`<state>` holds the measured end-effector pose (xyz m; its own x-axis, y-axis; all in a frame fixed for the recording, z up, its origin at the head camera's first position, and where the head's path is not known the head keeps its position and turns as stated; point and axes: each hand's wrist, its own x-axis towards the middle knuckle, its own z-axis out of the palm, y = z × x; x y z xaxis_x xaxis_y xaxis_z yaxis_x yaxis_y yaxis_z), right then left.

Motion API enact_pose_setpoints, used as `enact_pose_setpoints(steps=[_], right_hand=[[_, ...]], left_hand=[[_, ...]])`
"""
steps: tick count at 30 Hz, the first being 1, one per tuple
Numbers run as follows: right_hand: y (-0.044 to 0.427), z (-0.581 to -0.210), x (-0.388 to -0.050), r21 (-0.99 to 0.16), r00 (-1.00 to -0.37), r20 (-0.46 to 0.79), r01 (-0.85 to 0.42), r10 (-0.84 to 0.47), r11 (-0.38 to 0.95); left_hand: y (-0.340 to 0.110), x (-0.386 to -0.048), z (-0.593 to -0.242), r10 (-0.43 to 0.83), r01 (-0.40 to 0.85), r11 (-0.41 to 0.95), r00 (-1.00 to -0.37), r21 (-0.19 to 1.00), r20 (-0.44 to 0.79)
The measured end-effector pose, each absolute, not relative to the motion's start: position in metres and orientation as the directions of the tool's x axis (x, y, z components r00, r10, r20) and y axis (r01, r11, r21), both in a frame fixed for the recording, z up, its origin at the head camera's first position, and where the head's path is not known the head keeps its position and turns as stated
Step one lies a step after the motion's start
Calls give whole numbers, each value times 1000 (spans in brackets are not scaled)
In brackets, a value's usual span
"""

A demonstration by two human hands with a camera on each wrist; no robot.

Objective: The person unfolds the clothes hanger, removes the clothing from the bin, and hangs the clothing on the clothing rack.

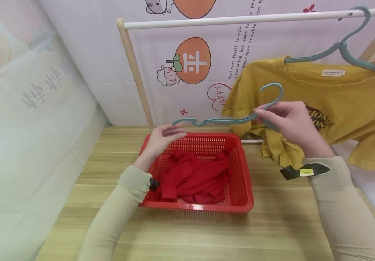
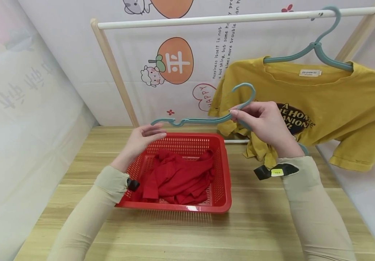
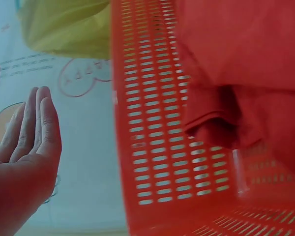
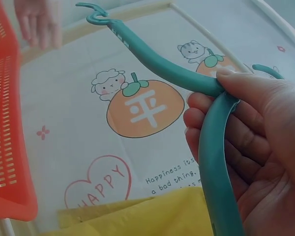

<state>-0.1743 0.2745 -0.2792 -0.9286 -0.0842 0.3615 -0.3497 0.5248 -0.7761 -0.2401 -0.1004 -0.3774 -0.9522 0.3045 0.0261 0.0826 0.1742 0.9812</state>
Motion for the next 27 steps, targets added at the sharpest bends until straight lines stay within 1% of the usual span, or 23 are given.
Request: enact_pose_setpoints(steps=[3, 6, 12, 18, 22, 27], right_hand=[[275, -278, -173, -778, -930, 356, -348, -89, 524], [274, -277, -172, -771, -934, 346, -339, -91, 539], [275, -277, -170, -757, -937, 339, -325, -83, 567], [274, -278, -170, -757, -931, 352, -343, -94, 557], [272, -279, -170, -765, -933, 344, -344, -107, 544], [271, -280, -170, -768, -934, 338, -342, -111, 541]], left_hand=[[-95, -246, -389, 316, 82, 174, -948, 981, 23], [-90, -249, -400, 319, 58, 187, -948, 981, -4], [-86, -253, -419, 337, 29, 250, -940, 968, -59], [-87, -256, -430, 343, 21, 369, -932, 929, -115], [-90, -257, -434, 325, -8, 466, -929, 885, -179], [-93, -257, -436, 324, -66, 534, -905, 843, -276]])
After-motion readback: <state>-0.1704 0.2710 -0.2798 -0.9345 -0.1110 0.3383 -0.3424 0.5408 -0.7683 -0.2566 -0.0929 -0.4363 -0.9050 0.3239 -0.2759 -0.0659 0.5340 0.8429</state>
